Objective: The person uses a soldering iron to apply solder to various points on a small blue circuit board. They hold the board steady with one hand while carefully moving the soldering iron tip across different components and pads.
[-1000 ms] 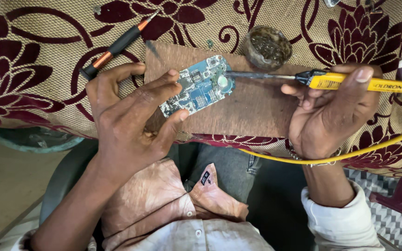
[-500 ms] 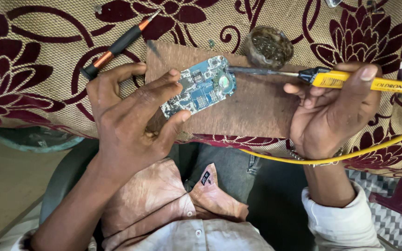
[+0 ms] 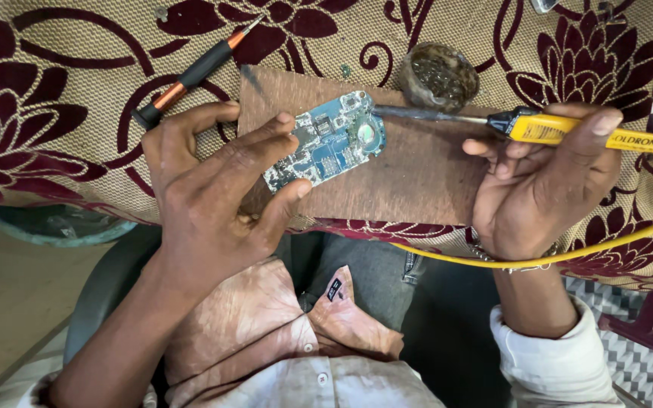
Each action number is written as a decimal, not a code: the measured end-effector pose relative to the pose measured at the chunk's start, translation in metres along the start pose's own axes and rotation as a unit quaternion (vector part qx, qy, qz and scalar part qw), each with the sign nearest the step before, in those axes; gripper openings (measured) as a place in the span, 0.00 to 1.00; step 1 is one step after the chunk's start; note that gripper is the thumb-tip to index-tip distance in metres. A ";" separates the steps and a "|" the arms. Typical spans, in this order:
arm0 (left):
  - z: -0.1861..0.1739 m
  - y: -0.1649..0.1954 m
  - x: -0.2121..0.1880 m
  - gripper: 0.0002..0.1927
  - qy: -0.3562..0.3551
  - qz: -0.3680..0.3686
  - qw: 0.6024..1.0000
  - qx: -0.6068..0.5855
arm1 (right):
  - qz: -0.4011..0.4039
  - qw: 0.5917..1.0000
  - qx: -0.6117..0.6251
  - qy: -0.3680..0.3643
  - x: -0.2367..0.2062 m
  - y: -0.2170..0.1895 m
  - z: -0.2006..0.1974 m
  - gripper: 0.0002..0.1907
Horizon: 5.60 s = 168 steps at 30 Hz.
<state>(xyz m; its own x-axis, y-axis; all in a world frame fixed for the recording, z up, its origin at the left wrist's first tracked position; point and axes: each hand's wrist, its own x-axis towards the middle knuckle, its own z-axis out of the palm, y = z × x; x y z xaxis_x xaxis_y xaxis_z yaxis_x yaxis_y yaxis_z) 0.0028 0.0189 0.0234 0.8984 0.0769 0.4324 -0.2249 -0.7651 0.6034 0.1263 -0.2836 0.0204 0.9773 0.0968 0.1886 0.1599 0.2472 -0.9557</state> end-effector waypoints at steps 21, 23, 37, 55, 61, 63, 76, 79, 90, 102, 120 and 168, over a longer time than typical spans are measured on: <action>0.004 -0.001 -0.002 0.20 0.003 -0.002 1.000 -0.001 | 0.025 0.995 0.089 -0.028 0.004 -0.001 -0.014 0.15; 0.004 0.000 -0.001 0.20 0.003 0.001 1.000 -0.001 | -0.003 0.993 0.108 -0.040 0.005 0.004 -0.015 0.13; 0.002 0.004 0.004 0.21 0.021 0.002 1.000 -0.008 | 0.080 0.949 0.267 -0.147 0.021 0.004 -0.040 0.18; 0.008 0.000 0.001 0.21 0.019 0.006 1.000 -0.010 | 0.265 0.857 0.417 -0.147 0.028 -0.003 -0.061 0.30; 0.004 0.002 0.001 0.21 0.011 -0.003 1.000 -0.015 | 0.308 0.841 0.416 -0.159 0.028 -0.006 -0.062 0.32; 0.004 0.003 0.001 0.21 0.013 -0.001 1.000 -0.014 | 0.305 0.844 0.409 -0.167 0.028 -0.006 -0.062 0.32; 0.002 -0.001 0.001 0.17 -0.024 0.021 0.999 -0.007 | 0.087 0.982 0.144 -0.090 0.006 -0.006 -0.024 0.28; -0.002 0.001 0.000 0.15 -0.032 0.020 0.999 -0.007 | 0.073 0.988 0.115 -0.077 0.005 -0.009 -0.016 0.28; -0.002 0.004 0.002 0.13 -0.026 0.017 1.000 -0.006 | -0.037 0.997 -0.069 -0.028 -0.008 -0.010 -0.010 0.29; 0.000 0.003 0.002 0.13 -0.026 0.025 0.999 0.000 | -0.064 0.989 -0.124 -0.042 -0.005 -0.014 0.000 0.30; -0.003 0.005 0.002 0.14 -0.029 0.018 0.999 -0.007 | -0.083 0.986 -0.138 -0.044 -0.006 -0.007 -0.009 0.30; -0.003 0.005 0.002 0.14 -0.029 0.018 0.999 0.001 | -0.043 0.996 -0.073 -0.009 -0.006 -0.011 0.001 0.28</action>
<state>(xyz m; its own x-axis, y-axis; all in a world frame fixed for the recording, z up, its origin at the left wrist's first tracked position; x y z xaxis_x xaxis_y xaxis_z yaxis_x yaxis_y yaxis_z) 0.0026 0.0177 0.0295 0.9101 0.0131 0.4142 -0.2558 -0.7685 0.5865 0.1185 -0.2859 0.0299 0.9563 0.0998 0.2748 0.2634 0.1136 -0.9580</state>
